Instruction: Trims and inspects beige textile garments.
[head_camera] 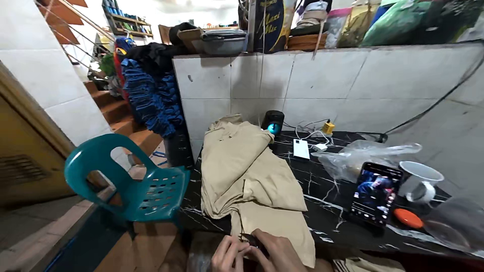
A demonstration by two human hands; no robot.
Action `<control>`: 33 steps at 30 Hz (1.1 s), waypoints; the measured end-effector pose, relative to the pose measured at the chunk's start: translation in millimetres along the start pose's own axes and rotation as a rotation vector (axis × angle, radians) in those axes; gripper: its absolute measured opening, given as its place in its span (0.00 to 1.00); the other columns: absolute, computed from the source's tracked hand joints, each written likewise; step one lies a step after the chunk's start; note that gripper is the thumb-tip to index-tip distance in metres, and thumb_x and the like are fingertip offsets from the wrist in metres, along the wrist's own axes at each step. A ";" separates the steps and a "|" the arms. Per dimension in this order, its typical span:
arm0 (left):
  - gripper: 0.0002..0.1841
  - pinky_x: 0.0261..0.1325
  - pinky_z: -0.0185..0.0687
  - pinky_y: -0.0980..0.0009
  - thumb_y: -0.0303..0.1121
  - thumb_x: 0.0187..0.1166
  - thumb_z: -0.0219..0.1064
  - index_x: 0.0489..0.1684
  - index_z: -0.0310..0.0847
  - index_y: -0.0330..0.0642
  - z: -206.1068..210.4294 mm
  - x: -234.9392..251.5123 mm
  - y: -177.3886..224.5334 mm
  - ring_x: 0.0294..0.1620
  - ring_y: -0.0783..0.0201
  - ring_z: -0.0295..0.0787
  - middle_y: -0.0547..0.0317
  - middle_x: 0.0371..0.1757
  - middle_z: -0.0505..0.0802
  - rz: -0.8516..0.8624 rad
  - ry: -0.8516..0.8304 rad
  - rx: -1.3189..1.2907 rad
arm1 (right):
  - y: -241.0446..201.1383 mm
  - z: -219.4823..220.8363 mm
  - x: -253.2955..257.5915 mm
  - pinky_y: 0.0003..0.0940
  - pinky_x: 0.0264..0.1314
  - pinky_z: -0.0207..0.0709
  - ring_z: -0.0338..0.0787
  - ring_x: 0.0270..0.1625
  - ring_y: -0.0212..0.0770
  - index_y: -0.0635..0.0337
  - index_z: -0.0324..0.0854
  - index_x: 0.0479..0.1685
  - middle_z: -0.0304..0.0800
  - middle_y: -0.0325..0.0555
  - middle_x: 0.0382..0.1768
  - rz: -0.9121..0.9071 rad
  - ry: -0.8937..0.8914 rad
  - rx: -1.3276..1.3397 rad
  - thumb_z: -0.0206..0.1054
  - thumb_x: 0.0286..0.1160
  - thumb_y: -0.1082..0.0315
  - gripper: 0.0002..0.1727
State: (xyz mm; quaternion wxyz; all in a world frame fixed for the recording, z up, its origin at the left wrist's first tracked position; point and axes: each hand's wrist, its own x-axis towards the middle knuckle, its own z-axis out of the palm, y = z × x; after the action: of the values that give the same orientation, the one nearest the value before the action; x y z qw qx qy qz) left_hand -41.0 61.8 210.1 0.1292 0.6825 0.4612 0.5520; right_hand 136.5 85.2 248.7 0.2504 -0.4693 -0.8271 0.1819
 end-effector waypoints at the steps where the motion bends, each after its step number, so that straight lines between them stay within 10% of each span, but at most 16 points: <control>1: 0.03 0.55 0.89 0.79 0.23 0.70 0.76 0.35 0.95 0.38 -0.6 -0.5 0.3 0.45 0.71 0.93 0.55 0.39 0.94 0.000 0.007 -0.021 | 1.6 2.3 -0.7 0.54 0.33 0.85 0.94 0.32 0.50 0.60 0.87 0.51 0.93 0.49 0.32 -0.014 0.025 -0.005 0.63 0.86 0.54 0.17; 9: 0.08 0.65 0.88 0.64 0.32 0.76 0.76 0.47 0.95 0.39 -19.7 -10.0 -0.6 0.55 0.64 0.94 0.54 0.51 0.97 -0.042 -0.453 -0.149 | 11.5 -6.0 -3.3 0.45 0.27 0.83 0.88 0.24 0.41 0.60 0.87 0.47 0.89 0.44 0.25 0.075 0.266 0.041 0.68 0.80 0.45 0.24; 15: 0.04 0.58 0.90 0.67 0.31 0.74 0.77 0.40 0.97 0.44 -25.0 7.1 -0.9 0.46 0.71 0.96 0.64 0.43 0.99 -0.098 -0.121 -0.005 | 15.9 -8.8 -10.0 0.50 0.35 0.87 0.94 0.38 0.46 0.55 0.89 0.54 0.93 0.48 0.43 0.008 0.084 0.029 0.80 0.66 0.58 0.19; 21: 0.12 0.60 0.87 0.62 0.37 0.69 0.79 0.51 0.96 0.52 -6.9 11.6 -5.4 0.55 0.59 0.89 0.56 0.51 0.93 -0.074 -0.211 0.180 | 22.0 -2.6 -7.8 0.44 0.37 0.87 0.91 0.38 0.43 0.55 0.92 0.49 0.90 0.46 0.39 -0.029 0.092 0.094 0.77 0.64 0.67 0.14; 33: 0.05 0.60 0.88 0.69 0.32 0.79 0.71 0.39 0.90 0.42 -8.6 7.1 -7.9 0.50 0.67 0.91 0.60 0.44 0.93 -0.129 -0.128 0.057 | 6.4 -16.9 -7.4 0.55 0.39 0.87 0.94 0.37 0.50 0.59 0.88 0.49 0.94 0.49 0.37 0.085 -0.042 -0.068 0.73 0.75 0.52 0.18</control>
State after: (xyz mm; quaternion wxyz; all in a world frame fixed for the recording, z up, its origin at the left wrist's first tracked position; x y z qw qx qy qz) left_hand -52.6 68.7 212.3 0.1744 0.6887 0.5104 0.4845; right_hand 154.0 83.0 257.2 0.2088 -0.5083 -0.8171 0.1743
